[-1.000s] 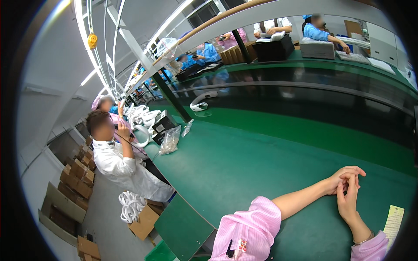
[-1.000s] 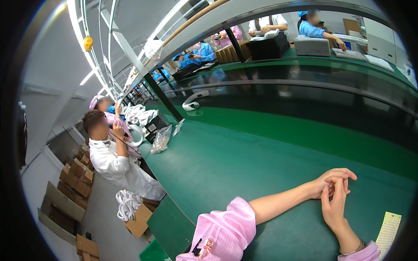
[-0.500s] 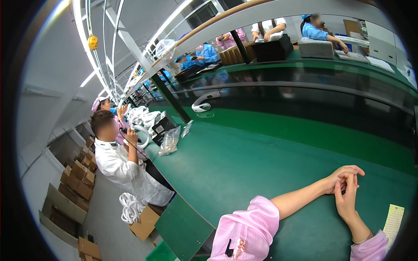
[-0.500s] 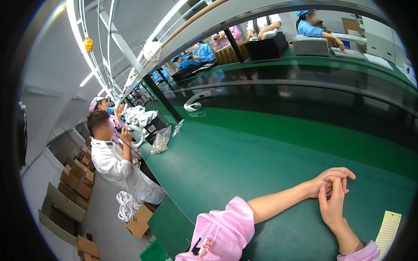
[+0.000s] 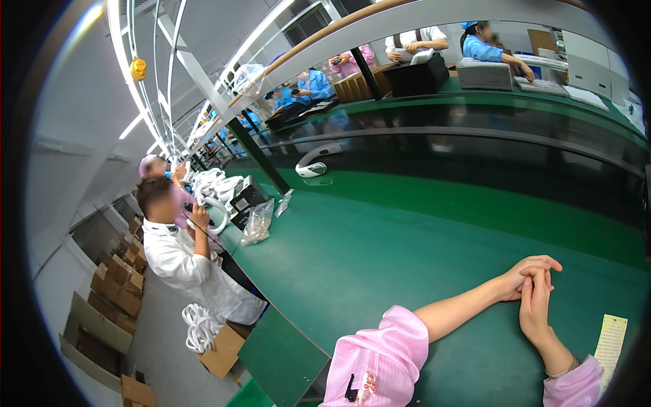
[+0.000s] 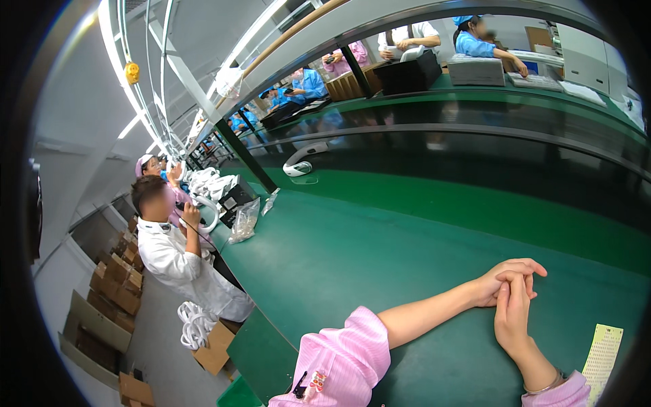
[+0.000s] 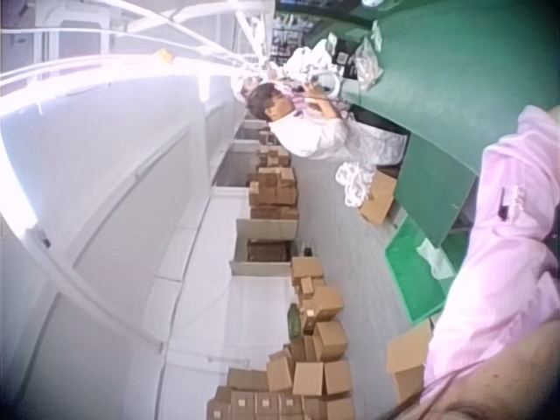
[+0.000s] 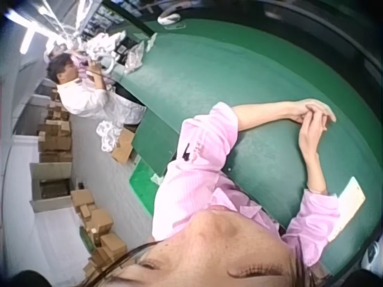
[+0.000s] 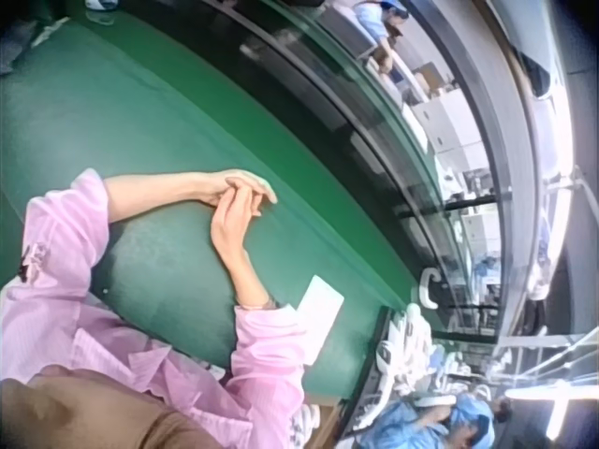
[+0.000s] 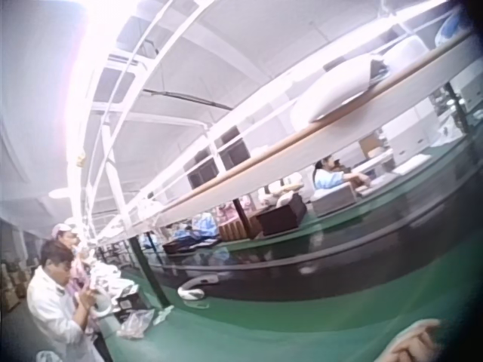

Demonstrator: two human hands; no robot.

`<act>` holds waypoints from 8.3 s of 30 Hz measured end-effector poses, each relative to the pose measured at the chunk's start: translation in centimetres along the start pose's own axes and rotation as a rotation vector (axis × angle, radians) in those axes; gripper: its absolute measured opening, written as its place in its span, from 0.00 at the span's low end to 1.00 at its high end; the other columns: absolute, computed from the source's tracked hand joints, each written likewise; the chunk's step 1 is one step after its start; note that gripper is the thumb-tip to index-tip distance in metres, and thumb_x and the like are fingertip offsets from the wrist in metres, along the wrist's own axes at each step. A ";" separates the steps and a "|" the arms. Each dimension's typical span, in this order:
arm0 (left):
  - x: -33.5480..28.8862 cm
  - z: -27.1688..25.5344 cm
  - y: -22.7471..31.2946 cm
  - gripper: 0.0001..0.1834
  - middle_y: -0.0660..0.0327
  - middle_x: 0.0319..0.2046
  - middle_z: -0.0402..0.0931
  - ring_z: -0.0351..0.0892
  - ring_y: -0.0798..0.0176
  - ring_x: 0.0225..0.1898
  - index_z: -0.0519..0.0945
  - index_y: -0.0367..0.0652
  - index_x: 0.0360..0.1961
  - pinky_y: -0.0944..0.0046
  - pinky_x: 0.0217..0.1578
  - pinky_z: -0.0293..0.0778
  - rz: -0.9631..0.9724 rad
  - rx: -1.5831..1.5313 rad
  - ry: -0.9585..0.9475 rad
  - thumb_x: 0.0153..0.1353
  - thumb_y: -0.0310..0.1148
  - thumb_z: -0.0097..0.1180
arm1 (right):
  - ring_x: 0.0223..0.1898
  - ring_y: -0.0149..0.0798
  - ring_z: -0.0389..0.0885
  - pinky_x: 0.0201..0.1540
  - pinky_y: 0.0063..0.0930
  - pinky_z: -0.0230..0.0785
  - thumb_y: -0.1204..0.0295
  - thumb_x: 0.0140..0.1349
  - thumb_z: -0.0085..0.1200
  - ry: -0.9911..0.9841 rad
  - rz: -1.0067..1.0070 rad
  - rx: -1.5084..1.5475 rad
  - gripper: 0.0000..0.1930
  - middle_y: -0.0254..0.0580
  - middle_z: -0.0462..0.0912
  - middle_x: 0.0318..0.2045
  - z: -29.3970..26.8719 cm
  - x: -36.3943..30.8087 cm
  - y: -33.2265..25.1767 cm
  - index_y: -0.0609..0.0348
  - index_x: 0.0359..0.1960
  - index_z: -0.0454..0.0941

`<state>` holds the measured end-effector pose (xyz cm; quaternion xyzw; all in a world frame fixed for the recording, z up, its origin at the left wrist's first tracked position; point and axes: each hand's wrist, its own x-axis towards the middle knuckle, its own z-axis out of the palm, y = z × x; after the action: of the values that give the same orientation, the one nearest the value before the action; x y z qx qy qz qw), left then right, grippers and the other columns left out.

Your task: Inspecting and testing white U-shaped neck massagers on a factory production line.

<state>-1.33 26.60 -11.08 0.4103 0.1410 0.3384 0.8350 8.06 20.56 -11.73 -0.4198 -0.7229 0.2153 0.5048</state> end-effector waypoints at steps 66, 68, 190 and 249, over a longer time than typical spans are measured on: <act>0.7 -2.2 1.0 0.12 0.63 0.21 0.72 0.75 0.70 0.27 0.74 0.38 0.40 0.71 0.31 0.73 0.142 0.422 0.234 0.64 0.35 0.44 | 0.21 0.30 0.67 0.25 0.21 0.61 0.85 0.46 0.47 0.042 -0.012 0.064 0.14 0.35 0.68 0.18 -0.1 0.1 -1.0 0.62 0.37 0.67; 0.3 -4.6 3.0 0.10 0.64 0.21 0.73 0.73 0.72 0.25 0.75 0.38 0.39 0.71 0.31 0.71 0.271 0.539 0.385 0.64 0.32 0.45 | 0.21 0.30 0.67 0.25 0.21 0.62 0.85 0.45 0.47 0.020 0.042 0.085 0.14 0.35 0.68 0.18 -0.3 0.0 -1.1 0.63 0.37 0.67; -16.2 13.2 0.1 0.27 0.56 0.25 0.72 0.70 0.61 0.15 0.61 0.34 0.56 0.62 0.12 0.68 0.600 -0.334 0.100 0.64 0.45 0.33 | 0.23 0.28 0.74 0.24 0.21 0.70 0.55 0.65 0.42 -0.159 0.577 0.912 0.22 0.38 0.72 0.32 -12.9 -6.4 -9.0 0.61 0.51 0.61; -15.1 19.8 -1.4 0.38 0.51 0.31 0.74 0.79 0.60 0.24 0.61 0.31 0.50 0.65 0.22 0.78 0.543 0.328 0.438 0.61 0.62 0.36 | 0.35 0.30 0.78 0.39 0.25 0.73 0.50 0.68 0.32 -0.147 0.619 0.907 0.27 0.40 0.77 0.37 -11.1 -7.4 -4.2 0.64 0.52 0.66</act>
<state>-1.60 3.99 -0.44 0.4788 0.2544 0.5999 0.5884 17.55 10.84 -8.27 -0.3371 -0.4339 0.6722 0.4962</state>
